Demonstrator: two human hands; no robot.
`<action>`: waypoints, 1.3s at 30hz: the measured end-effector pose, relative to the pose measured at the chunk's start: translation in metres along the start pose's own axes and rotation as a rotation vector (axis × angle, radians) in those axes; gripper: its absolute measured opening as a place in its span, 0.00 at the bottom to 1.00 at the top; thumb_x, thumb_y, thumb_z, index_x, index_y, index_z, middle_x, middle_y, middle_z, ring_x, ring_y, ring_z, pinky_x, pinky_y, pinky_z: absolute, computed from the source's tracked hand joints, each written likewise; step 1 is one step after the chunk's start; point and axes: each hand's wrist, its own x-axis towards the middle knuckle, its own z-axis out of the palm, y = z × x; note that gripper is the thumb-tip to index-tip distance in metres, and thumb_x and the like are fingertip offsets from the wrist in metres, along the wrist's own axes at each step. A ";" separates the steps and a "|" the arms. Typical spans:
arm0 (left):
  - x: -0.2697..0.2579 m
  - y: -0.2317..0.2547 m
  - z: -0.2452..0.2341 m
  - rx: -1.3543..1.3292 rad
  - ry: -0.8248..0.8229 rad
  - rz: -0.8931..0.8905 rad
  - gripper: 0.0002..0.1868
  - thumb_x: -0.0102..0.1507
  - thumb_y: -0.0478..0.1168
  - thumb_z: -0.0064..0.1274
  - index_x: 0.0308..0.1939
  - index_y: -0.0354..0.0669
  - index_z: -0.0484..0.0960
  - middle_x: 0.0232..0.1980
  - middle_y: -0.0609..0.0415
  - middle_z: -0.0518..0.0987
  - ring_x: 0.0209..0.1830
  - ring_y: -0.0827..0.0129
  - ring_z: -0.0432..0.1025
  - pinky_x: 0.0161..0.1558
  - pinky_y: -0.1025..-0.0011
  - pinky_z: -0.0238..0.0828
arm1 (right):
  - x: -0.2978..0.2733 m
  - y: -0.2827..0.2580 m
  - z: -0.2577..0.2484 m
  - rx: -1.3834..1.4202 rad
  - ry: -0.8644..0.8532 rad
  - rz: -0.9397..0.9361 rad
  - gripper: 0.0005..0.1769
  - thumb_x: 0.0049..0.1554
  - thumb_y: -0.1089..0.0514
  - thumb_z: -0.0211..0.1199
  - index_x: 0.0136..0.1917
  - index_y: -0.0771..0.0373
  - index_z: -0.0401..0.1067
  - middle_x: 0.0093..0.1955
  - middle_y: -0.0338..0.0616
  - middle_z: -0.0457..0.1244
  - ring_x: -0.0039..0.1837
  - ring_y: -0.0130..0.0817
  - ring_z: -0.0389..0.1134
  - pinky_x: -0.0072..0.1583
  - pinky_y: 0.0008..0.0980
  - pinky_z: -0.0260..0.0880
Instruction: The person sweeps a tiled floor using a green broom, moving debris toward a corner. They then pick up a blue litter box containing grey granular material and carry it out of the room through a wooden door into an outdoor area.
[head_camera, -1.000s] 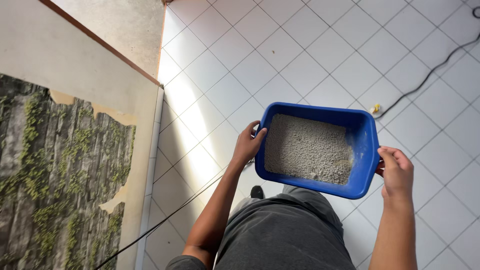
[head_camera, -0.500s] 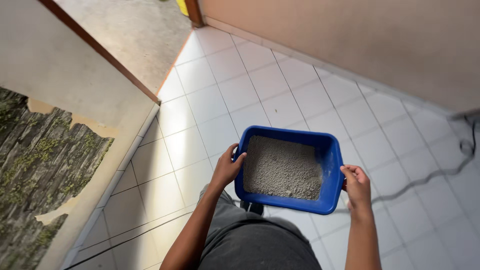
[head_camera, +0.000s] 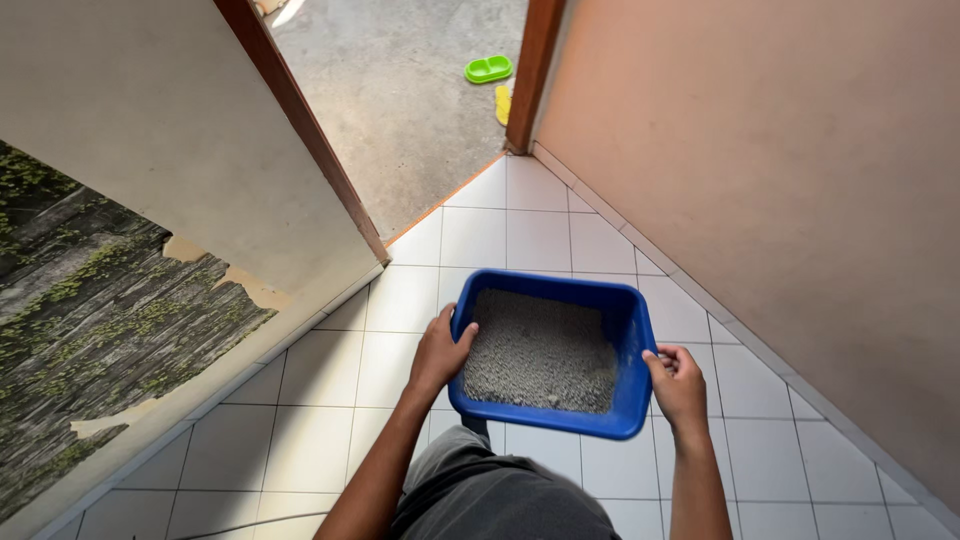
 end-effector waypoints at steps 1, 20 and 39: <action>0.014 0.005 -0.004 -0.004 0.002 -0.022 0.36 0.64 0.54 0.53 0.72 0.41 0.65 0.60 0.37 0.76 0.56 0.49 0.77 0.56 0.57 0.74 | 0.019 -0.013 0.009 -0.011 -0.024 0.005 0.18 0.57 0.53 0.66 0.56 0.65 0.75 0.41 0.41 0.68 0.42 0.27 0.67 0.47 0.29 0.69; 0.282 0.060 0.002 -0.335 0.522 -0.257 0.27 0.64 0.47 0.57 0.66 0.44 0.75 0.36 0.47 0.83 0.30 0.65 0.79 0.34 0.66 0.75 | 0.429 -0.192 0.163 -0.130 -0.434 -0.319 0.19 0.56 0.52 0.70 0.54 0.67 0.76 0.41 0.42 0.66 0.42 0.29 0.64 0.46 0.29 0.68; 0.523 0.052 -0.096 -0.452 0.767 -0.360 0.26 0.64 0.44 0.55 0.65 0.41 0.74 0.35 0.57 0.81 0.31 0.75 0.75 0.35 0.72 0.74 | 0.620 -0.406 0.376 0.080 -0.717 -0.284 0.18 0.59 0.54 0.67 0.57 0.68 0.73 0.43 0.39 0.68 0.44 0.21 0.66 0.46 0.24 0.68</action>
